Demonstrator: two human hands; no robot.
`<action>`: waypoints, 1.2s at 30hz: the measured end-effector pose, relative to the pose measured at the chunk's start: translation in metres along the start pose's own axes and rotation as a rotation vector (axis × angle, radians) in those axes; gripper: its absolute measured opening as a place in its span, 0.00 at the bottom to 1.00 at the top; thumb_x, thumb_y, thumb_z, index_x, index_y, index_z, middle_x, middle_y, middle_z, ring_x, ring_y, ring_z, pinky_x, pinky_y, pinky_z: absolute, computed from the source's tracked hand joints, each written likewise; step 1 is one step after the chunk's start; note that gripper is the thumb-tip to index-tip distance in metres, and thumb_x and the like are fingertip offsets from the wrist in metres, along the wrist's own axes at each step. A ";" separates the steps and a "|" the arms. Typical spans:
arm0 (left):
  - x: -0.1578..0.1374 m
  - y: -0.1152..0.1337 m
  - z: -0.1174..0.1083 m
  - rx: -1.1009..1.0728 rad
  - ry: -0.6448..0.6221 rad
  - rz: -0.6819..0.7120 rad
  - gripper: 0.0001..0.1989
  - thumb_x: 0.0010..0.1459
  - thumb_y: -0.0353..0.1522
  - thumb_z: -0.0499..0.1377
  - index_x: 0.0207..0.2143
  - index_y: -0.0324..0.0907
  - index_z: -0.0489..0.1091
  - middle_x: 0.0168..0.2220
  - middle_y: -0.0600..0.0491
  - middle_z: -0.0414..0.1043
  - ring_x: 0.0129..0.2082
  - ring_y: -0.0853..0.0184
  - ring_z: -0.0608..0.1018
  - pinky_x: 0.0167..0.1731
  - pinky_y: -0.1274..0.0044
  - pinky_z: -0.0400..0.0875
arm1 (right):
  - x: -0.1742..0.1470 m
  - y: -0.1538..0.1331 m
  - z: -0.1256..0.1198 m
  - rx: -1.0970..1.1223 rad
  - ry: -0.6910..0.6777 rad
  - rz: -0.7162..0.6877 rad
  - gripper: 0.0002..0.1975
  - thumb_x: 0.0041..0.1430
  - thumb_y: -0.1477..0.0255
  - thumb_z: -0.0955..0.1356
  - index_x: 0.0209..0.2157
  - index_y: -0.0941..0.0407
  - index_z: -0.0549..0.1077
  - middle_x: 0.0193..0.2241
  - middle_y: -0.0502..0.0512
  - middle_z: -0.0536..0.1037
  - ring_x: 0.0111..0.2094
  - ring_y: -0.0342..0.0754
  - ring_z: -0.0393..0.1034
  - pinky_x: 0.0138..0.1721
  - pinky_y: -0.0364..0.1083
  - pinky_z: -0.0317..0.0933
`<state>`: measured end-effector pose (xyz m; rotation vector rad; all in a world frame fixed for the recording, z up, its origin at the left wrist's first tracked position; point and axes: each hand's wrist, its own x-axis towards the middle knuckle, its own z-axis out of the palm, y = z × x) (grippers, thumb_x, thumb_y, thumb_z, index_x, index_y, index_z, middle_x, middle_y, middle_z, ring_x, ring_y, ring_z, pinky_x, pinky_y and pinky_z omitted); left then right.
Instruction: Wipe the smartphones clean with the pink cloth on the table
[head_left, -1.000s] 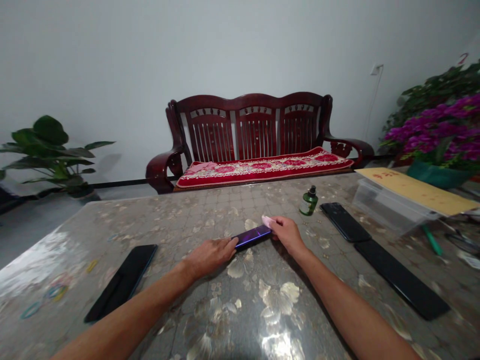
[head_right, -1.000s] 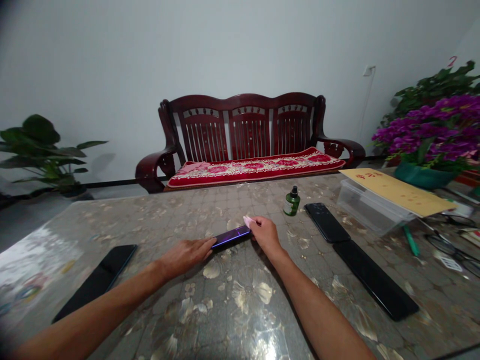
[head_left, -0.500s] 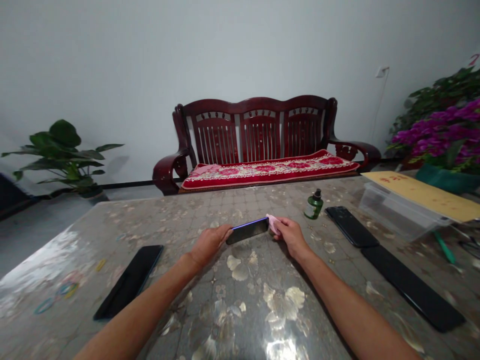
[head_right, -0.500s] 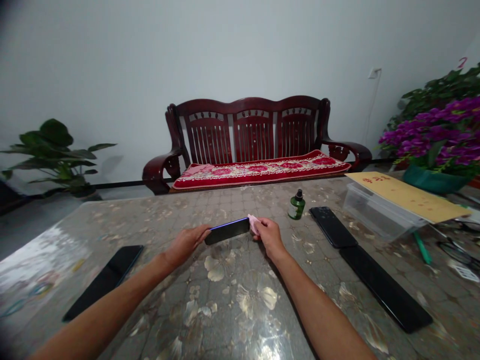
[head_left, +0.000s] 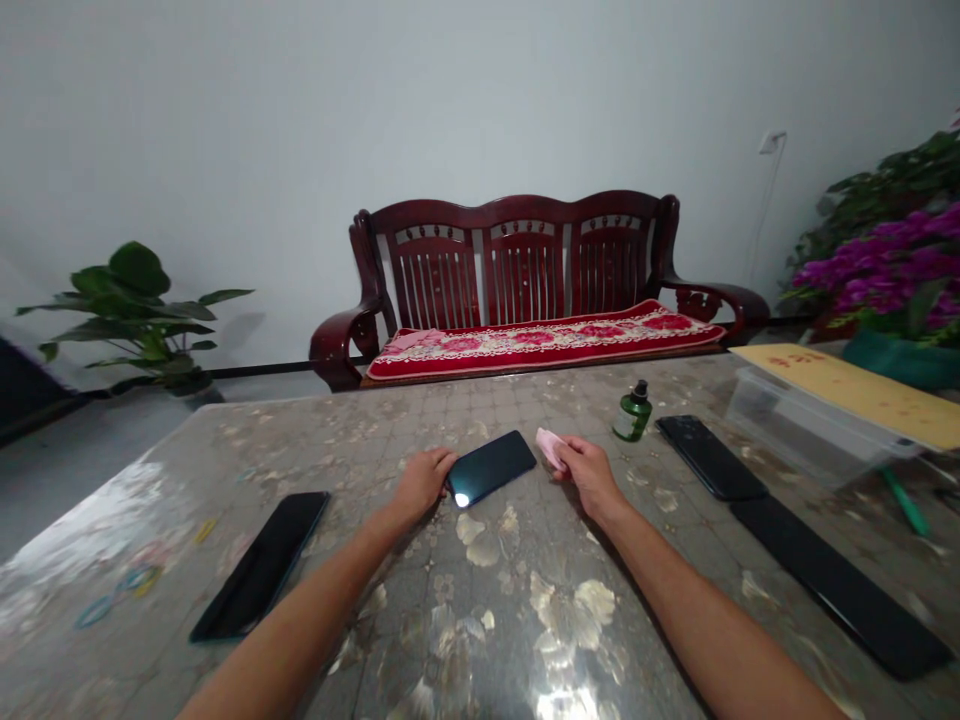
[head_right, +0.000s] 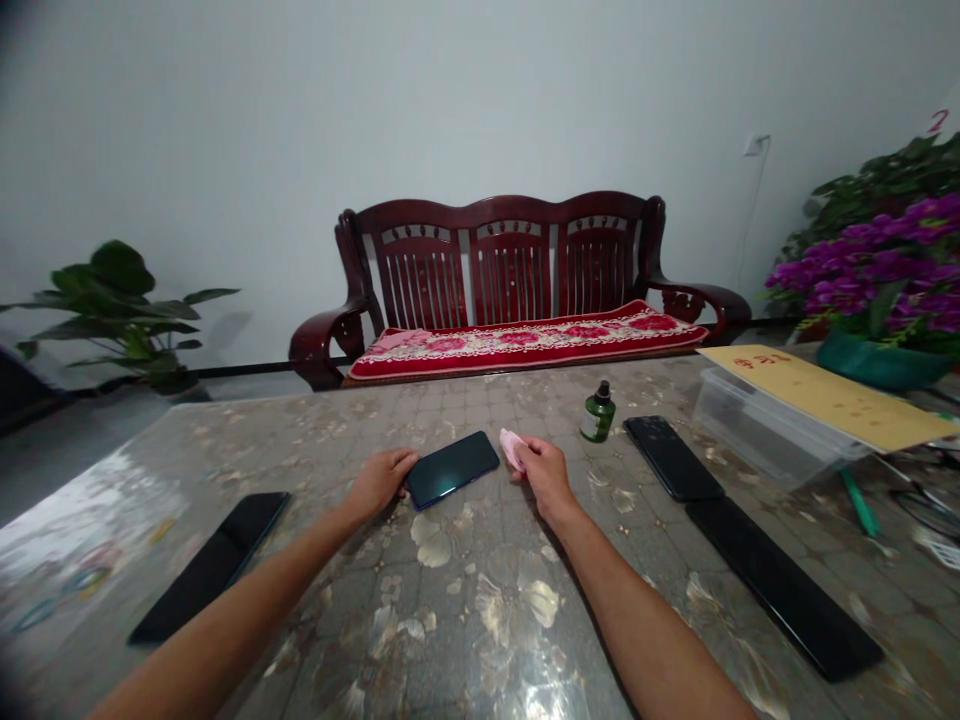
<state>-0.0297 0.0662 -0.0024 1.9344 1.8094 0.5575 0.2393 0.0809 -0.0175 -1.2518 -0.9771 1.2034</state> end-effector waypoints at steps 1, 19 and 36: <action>0.000 0.001 0.000 0.005 0.003 0.002 0.19 0.64 0.38 0.47 0.34 0.41 0.75 0.31 0.52 0.78 0.32 0.64 0.79 0.33 0.77 0.70 | 0.000 0.001 0.000 -0.003 -0.002 -0.003 0.22 0.40 0.58 0.70 0.34 0.60 0.79 0.23 0.51 0.75 0.22 0.42 0.64 0.19 0.40 0.60; -0.024 0.009 0.011 0.163 0.041 0.154 0.41 0.43 0.34 0.67 0.61 0.37 0.60 0.51 0.42 0.70 0.52 0.51 0.74 0.55 0.63 0.68 | -0.004 0.002 -0.002 0.036 -0.019 -0.027 0.21 0.41 0.59 0.71 0.33 0.60 0.79 0.23 0.51 0.75 0.22 0.42 0.64 0.19 0.40 0.60; -0.058 0.015 0.021 0.040 0.107 0.181 0.39 0.41 0.33 0.68 0.58 0.40 0.64 0.50 0.43 0.75 0.51 0.50 0.74 0.53 0.60 0.68 | -0.026 0.002 -0.002 -0.722 -0.165 -0.653 0.11 0.63 0.71 0.65 0.37 0.54 0.80 0.37 0.55 0.81 0.40 0.50 0.74 0.44 0.47 0.65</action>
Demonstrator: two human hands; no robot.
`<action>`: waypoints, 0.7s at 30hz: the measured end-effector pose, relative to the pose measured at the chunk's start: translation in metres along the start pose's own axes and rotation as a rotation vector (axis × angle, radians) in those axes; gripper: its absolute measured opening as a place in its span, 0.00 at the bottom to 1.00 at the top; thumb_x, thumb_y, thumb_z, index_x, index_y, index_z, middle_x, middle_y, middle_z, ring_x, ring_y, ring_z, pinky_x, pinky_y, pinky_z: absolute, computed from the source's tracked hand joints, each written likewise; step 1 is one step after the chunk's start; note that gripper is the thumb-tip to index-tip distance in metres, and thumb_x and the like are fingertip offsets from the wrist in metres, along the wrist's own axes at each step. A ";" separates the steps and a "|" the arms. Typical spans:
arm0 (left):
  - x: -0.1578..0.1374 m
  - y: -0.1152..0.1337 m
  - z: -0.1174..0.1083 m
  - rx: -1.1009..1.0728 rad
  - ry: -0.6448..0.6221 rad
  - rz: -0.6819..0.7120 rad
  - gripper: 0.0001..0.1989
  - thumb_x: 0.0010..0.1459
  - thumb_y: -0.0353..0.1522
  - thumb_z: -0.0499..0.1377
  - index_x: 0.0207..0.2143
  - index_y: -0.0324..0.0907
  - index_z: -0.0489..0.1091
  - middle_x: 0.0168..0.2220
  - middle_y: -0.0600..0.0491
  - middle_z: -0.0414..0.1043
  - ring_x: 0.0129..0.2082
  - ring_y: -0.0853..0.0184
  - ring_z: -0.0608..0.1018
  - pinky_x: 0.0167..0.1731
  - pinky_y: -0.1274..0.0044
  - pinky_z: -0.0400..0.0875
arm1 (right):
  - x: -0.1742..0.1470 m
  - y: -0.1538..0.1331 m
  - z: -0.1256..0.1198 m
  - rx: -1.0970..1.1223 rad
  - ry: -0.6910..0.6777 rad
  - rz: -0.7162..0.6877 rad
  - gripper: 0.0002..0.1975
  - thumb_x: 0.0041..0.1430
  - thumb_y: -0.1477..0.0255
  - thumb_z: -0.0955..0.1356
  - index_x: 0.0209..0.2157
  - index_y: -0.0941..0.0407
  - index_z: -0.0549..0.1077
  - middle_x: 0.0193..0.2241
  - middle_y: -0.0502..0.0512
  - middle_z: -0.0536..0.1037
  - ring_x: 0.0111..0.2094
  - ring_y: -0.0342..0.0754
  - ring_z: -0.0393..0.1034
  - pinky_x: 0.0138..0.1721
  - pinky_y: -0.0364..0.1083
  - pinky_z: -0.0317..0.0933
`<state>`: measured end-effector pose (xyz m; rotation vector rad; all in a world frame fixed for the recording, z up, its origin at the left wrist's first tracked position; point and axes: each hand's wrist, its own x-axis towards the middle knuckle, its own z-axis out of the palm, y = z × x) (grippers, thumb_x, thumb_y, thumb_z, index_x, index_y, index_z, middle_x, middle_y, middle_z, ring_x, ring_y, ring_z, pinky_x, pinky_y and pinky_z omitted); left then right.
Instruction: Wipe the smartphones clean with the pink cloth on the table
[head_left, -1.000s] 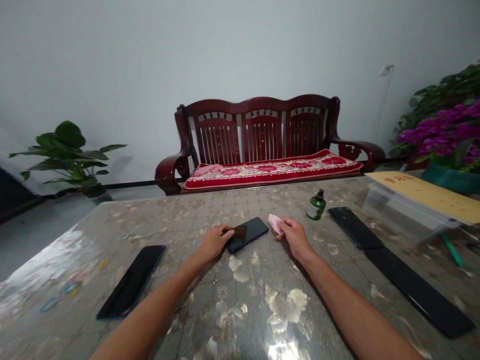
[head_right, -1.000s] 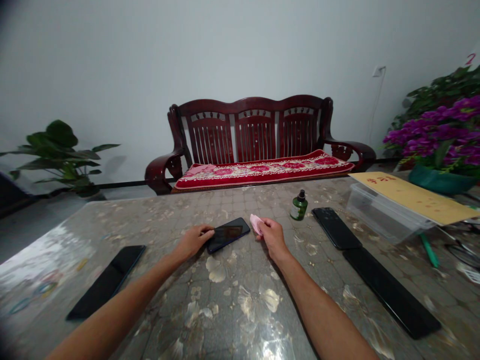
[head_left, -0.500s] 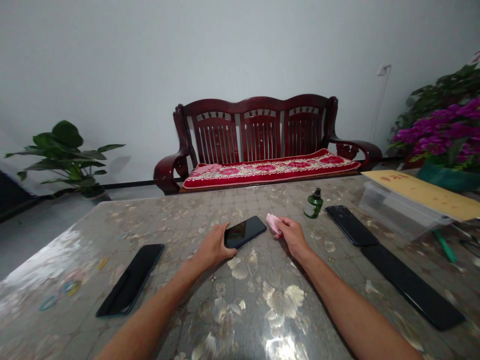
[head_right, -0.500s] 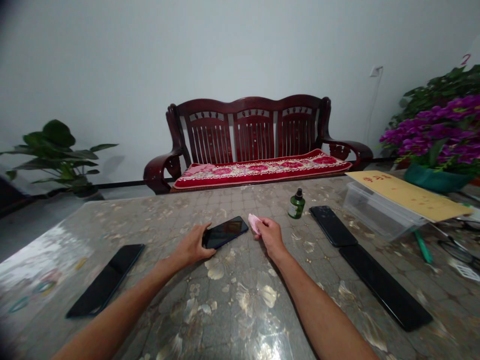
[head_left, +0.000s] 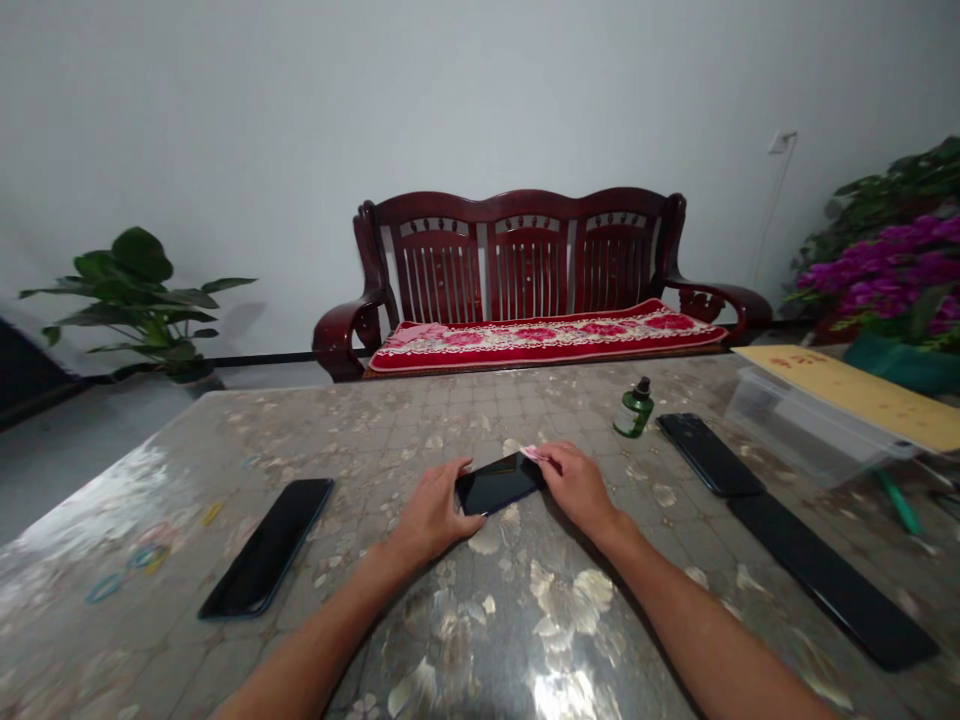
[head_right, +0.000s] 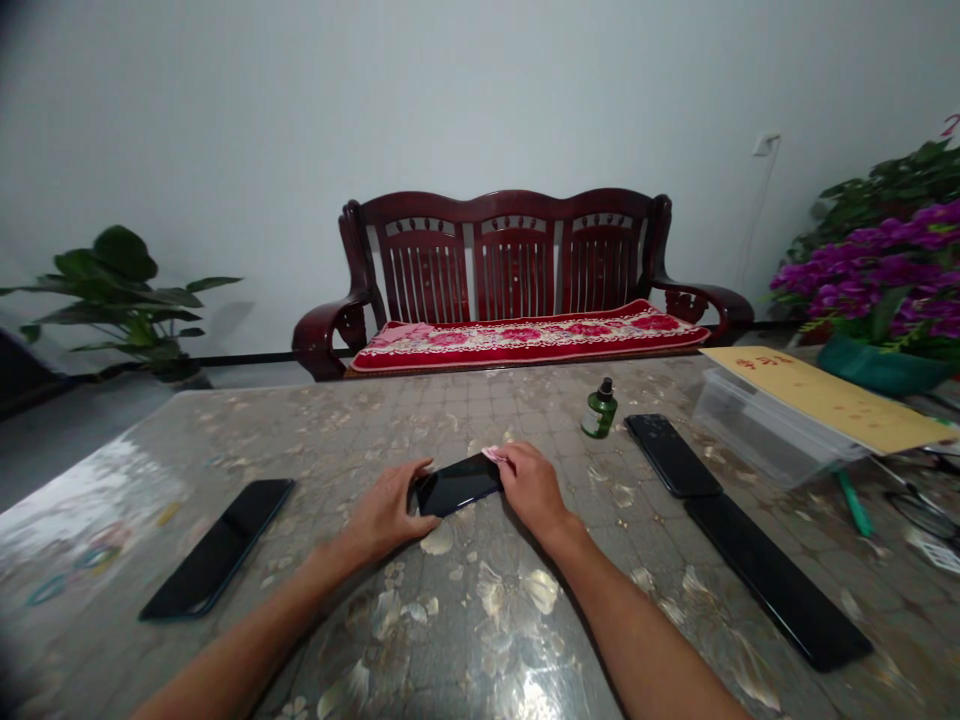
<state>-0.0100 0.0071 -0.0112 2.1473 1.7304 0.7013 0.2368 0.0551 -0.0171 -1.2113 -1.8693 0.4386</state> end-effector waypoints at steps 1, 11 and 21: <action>-0.001 0.000 0.001 -0.009 0.014 0.008 0.38 0.41 0.33 0.68 0.58 0.41 0.64 0.50 0.44 0.75 0.50 0.50 0.74 0.53 0.60 0.69 | -0.002 -0.001 0.000 -0.044 -0.018 -0.053 0.11 0.63 0.73 0.64 0.38 0.53 0.80 0.38 0.55 0.81 0.41 0.50 0.74 0.45 0.47 0.64; -0.006 -0.010 0.007 -0.067 0.066 0.077 0.37 0.43 0.34 0.68 0.58 0.42 0.65 0.51 0.45 0.74 0.51 0.52 0.74 0.53 0.60 0.69 | -0.007 -0.007 0.006 -0.339 -0.072 -0.253 0.09 0.62 0.79 0.66 0.37 0.54 0.77 0.36 0.55 0.80 0.40 0.51 0.70 0.44 0.48 0.64; -0.009 -0.010 0.008 -0.048 0.074 0.053 0.39 0.42 0.34 0.70 0.58 0.41 0.64 0.51 0.44 0.74 0.50 0.52 0.74 0.53 0.61 0.69 | -0.003 -0.005 0.005 -0.367 -0.063 -0.282 0.09 0.60 0.81 0.66 0.36 0.55 0.77 0.35 0.55 0.79 0.39 0.52 0.69 0.42 0.48 0.63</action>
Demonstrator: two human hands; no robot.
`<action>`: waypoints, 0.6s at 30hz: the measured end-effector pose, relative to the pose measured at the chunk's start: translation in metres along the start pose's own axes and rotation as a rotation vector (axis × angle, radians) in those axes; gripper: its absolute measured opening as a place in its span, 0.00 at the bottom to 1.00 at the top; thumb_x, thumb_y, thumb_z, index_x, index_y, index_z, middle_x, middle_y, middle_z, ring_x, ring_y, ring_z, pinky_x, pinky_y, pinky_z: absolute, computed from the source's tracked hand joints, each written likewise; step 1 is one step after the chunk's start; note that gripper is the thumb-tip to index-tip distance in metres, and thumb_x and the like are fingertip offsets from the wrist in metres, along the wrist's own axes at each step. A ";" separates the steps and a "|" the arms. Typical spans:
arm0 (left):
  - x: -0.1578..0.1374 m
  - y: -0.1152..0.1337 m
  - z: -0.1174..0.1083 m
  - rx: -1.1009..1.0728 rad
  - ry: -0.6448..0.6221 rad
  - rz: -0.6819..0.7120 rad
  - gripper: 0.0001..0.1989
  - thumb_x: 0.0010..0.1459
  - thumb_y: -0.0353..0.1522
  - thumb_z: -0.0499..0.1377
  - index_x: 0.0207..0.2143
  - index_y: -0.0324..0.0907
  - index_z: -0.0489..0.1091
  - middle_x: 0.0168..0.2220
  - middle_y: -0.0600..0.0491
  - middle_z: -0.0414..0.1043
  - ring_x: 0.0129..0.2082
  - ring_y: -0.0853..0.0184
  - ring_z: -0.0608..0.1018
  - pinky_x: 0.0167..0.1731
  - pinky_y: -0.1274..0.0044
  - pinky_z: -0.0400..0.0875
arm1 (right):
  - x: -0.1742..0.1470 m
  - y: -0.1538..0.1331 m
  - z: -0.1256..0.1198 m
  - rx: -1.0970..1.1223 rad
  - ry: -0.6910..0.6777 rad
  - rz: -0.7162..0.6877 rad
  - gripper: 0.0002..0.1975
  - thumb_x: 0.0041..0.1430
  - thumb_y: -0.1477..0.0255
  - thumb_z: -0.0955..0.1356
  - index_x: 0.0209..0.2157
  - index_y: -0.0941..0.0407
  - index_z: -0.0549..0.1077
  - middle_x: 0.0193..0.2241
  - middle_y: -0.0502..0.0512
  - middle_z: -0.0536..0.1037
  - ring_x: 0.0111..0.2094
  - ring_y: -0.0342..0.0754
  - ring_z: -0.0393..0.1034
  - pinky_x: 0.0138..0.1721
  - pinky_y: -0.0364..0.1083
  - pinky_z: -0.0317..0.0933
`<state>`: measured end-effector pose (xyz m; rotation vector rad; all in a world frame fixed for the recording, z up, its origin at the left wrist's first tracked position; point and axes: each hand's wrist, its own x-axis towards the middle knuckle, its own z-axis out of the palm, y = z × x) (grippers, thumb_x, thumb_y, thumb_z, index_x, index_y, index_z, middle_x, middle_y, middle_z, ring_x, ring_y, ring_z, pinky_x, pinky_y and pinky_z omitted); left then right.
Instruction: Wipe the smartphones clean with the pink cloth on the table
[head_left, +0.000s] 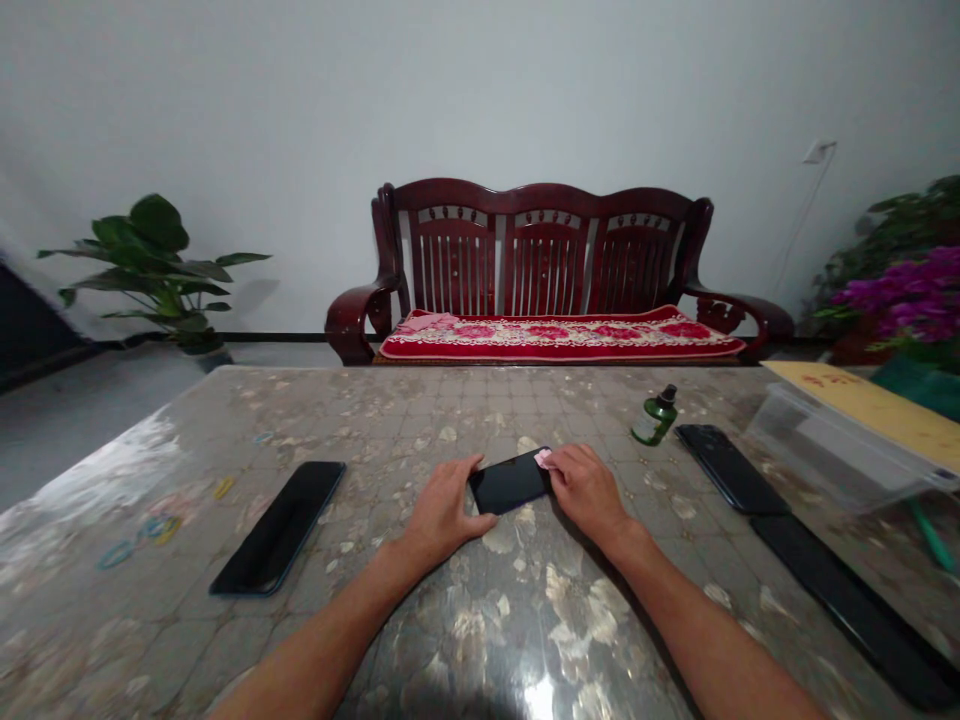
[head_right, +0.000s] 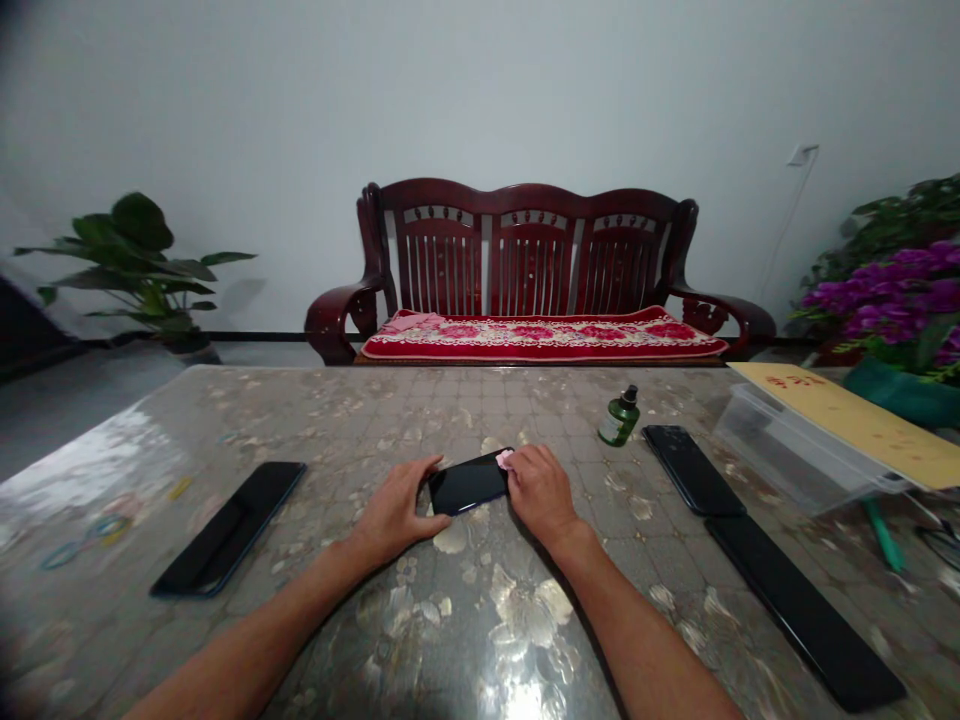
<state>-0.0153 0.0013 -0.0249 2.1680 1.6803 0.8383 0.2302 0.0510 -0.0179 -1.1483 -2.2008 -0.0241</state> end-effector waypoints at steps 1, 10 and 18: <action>0.000 0.000 0.000 0.003 0.002 0.001 0.38 0.43 0.34 0.70 0.58 0.40 0.64 0.50 0.44 0.74 0.50 0.52 0.74 0.53 0.61 0.69 | 0.000 -0.001 0.000 -0.005 0.001 0.000 0.09 0.60 0.81 0.66 0.36 0.55 0.77 0.34 0.55 0.78 0.39 0.52 0.69 0.42 0.48 0.63; 0.001 0.002 0.001 0.007 0.024 0.005 0.37 0.43 0.34 0.68 0.57 0.42 0.65 0.49 0.45 0.74 0.48 0.52 0.75 0.51 0.62 0.70 | 0.002 -0.020 0.002 0.086 -0.073 -0.083 0.11 0.60 0.82 0.65 0.36 0.54 0.77 0.33 0.53 0.78 0.38 0.49 0.69 0.41 0.46 0.62; 0.001 0.000 0.001 -0.005 0.019 0.011 0.37 0.44 0.34 0.68 0.58 0.42 0.64 0.49 0.46 0.74 0.49 0.53 0.74 0.52 0.62 0.69 | 0.007 -0.008 0.006 -0.011 -0.029 -0.020 0.10 0.61 0.80 0.66 0.37 0.54 0.77 0.35 0.54 0.79 0.40 0.51 0.68 0.43 0.48 0.62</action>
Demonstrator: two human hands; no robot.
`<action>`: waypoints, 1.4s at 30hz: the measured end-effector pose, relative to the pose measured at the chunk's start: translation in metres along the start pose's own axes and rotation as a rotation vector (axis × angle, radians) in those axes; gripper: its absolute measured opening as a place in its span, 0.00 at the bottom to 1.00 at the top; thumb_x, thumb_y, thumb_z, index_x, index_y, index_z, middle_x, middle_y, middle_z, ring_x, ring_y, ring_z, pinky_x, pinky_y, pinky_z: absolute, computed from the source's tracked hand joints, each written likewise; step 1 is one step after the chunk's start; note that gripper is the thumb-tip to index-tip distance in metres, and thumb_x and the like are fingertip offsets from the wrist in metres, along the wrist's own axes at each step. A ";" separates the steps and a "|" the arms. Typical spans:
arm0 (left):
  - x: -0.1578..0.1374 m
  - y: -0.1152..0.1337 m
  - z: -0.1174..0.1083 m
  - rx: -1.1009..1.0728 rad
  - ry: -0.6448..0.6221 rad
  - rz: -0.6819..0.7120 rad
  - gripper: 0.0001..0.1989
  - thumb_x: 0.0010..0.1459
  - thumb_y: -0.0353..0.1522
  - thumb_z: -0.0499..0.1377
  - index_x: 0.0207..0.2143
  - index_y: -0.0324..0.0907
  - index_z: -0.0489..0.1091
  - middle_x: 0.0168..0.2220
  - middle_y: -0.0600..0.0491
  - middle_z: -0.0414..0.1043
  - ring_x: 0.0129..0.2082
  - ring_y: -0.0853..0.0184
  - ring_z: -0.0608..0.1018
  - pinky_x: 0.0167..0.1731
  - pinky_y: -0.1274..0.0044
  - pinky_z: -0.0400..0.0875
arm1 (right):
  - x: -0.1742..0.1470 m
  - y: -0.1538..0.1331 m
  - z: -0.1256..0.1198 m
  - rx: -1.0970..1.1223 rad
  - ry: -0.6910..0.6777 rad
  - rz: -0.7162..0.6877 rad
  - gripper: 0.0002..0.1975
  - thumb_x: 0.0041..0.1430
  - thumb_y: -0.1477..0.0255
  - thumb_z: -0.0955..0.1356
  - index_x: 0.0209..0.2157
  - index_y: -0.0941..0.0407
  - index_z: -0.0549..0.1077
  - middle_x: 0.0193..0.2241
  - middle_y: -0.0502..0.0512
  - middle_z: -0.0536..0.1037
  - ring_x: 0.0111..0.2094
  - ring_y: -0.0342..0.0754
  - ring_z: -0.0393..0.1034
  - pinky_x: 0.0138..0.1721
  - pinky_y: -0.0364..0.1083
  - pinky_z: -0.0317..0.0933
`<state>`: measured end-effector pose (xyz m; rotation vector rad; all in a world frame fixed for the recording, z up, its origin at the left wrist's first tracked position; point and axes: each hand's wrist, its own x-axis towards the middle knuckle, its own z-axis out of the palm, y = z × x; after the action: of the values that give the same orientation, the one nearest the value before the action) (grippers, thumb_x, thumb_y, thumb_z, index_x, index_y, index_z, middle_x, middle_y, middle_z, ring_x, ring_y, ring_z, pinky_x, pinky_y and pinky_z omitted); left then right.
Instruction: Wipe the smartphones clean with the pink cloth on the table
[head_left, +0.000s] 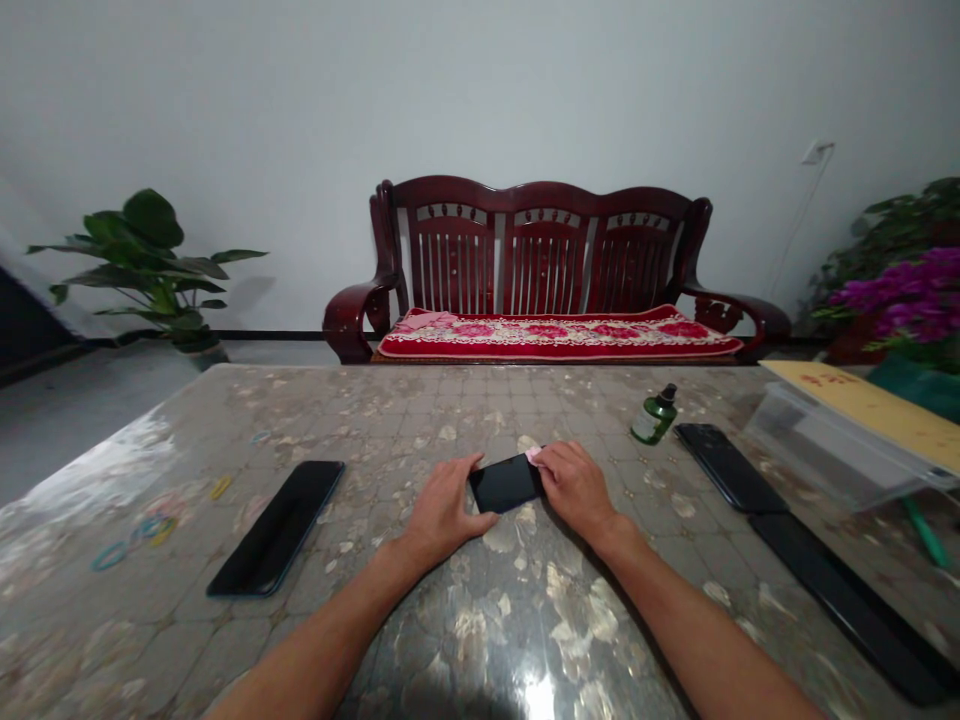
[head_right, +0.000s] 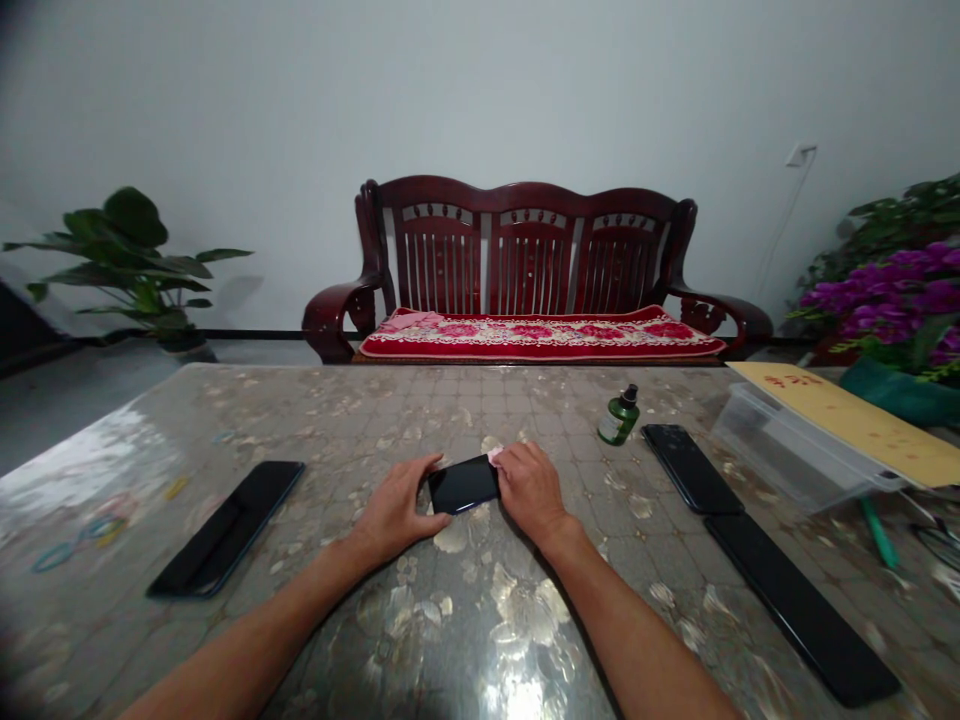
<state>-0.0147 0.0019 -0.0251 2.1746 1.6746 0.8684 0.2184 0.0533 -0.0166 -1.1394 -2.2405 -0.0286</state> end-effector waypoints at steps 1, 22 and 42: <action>0.000 0.000 0.000 -0.003 0.000 0.002 0.37 0.44 0.34 0.68 0.58 0.42 0.64 0.49 0.46 0.74 0.49 0.53 0.74 0.52 0.61 0.69 | 0.000 -0.004 0.001 0.038 -0.011 -0.030 0.10 0.62 0.80 0.65 0.38 0.54 0.77 0.36 0.54 0.79 0.40 0.50 0.69 0.44 0.48 0.62; -0.001 -0.004 0.003 -0.006 0.012 0.004 0.38 0.43 0.33 0.69 0.58 0.43 0.63 0.49 0.47 0.74 0.48 0.53 0.75 0.51 0.62 0.70 | -0.002 -0.013 0.002 0.066 -0.026 -0.083 0.10 0.62 0.80 0.65 0.39 0.53 0.77 0.36 0.54 0.79 0.39 0.49 0.69 0.43 0.47 0.61; 0.000 -0.003 0.002 -0.030 0.017 -0.011 0.39 0.43 0.34 0.68 0.59 0.42 0.62 0.48 0.46 0.74 0.49 0.52 0.75 0.52 0.61 0.70 | -0.009 -0.005 -0.010 -0.091 0.001 0.000 0.09 0.60 0.80 0.66 0.34 0.54 0.76 0.32 0.55 0.76 0.36 0.50 0.66 0.39 0.47 0.59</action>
<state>-0.0157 0.0031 -0.0287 2.1428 1.6691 0.9049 0.2241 0.0407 -0.0125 -1.1868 -2.2578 -0.1322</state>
